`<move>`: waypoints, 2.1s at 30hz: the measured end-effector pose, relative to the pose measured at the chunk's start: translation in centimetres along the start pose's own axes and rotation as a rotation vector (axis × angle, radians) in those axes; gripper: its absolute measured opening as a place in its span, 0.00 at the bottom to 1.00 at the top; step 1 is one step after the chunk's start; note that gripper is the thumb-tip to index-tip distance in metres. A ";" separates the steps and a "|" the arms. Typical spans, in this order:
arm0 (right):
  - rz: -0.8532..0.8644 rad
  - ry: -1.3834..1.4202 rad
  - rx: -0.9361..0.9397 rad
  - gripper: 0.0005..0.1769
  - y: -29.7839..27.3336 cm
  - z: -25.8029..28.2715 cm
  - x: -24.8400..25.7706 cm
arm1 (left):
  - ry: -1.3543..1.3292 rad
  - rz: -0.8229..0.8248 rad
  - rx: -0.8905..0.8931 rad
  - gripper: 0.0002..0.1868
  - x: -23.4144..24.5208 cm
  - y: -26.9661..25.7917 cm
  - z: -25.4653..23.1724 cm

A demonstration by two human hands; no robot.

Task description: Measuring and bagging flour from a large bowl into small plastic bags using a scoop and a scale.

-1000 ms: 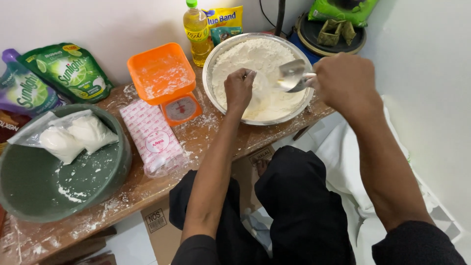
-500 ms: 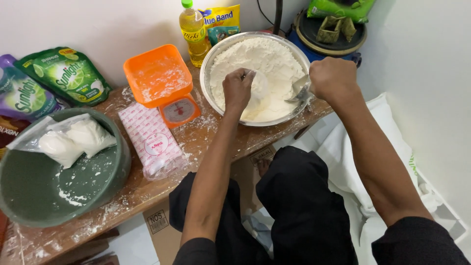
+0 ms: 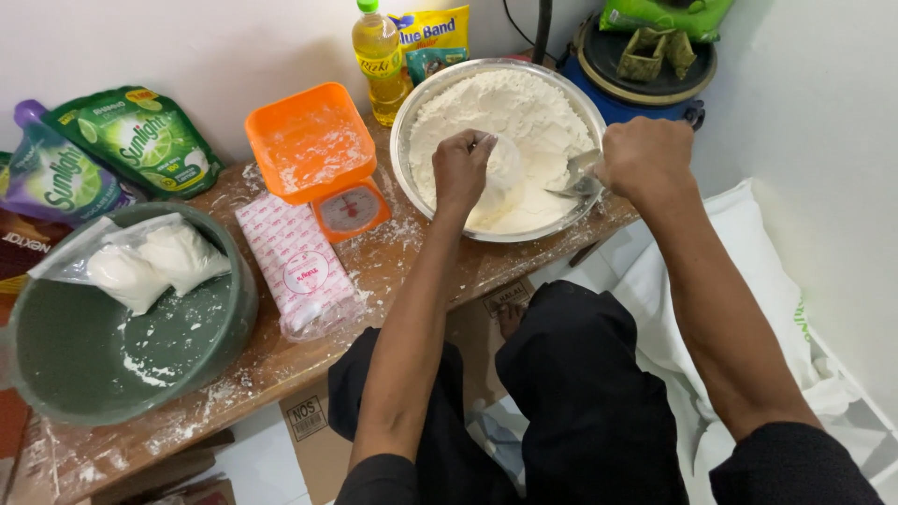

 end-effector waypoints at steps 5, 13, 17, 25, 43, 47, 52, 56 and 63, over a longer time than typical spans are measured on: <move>-0.187 0.015 0.042 0.23 0.4 1.4 2.1 | -0.007 0.016 0.010 0.08 0.1 0.1 -0.3; -0.090 0.405 0.008 0.22 2.6 7.3 0.9 | -0.021 0.029 0.016 0.09 0.4 -0.1 -0.6; -0.025 0.506 -0.018 0.21 2.8 8.7 -1.5 | -0.036 0.069 -0.012 0.08 0.5 -0.1 -1.4; -0.072 0.943 -0.008 0.16 3.6 9.4 -5.1 | -0.026 0.067 -0.014 0.07 1.0 0.1 -1.8; -0.152 1.716 -0.317 0.14 3.2 8.9 -1.1 | -0.052 0.080 0.177 0.18 5.8 -0.1 -3.4; -0.182 1.692 -0.287 0.14 3.4 9.1 -0.6 | -0.244 0.001 0.189 0.10 6.0 0.4 -4.0; -0.180 1.706 -0.269 0.15 3.3 9.4 1.1 | -0.351 -0.072 0.172 0.10 7.8 1.2 -5.9; -0.200 1.744 -0.235 0.14 3.2 10.4 3.4 | -0.230 -0.087 0.062 0.10 9.5 2.2 -7.0; -0.245 1.707 -0.138 0.14 3.5 12.6 8.0 | -0.313 -0.152 -0.003 0.09 13.9 3.1 -10.2</move>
Point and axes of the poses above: each hand's wrist, its own y-axis towards the middle knuckle, its own x-axis out of the back of the hand, z = x × y, the point moved 7 cm from there along y, towards the middle knuckle, and after that the axes turned 15 degrees about -z, right-handed, at the moved point
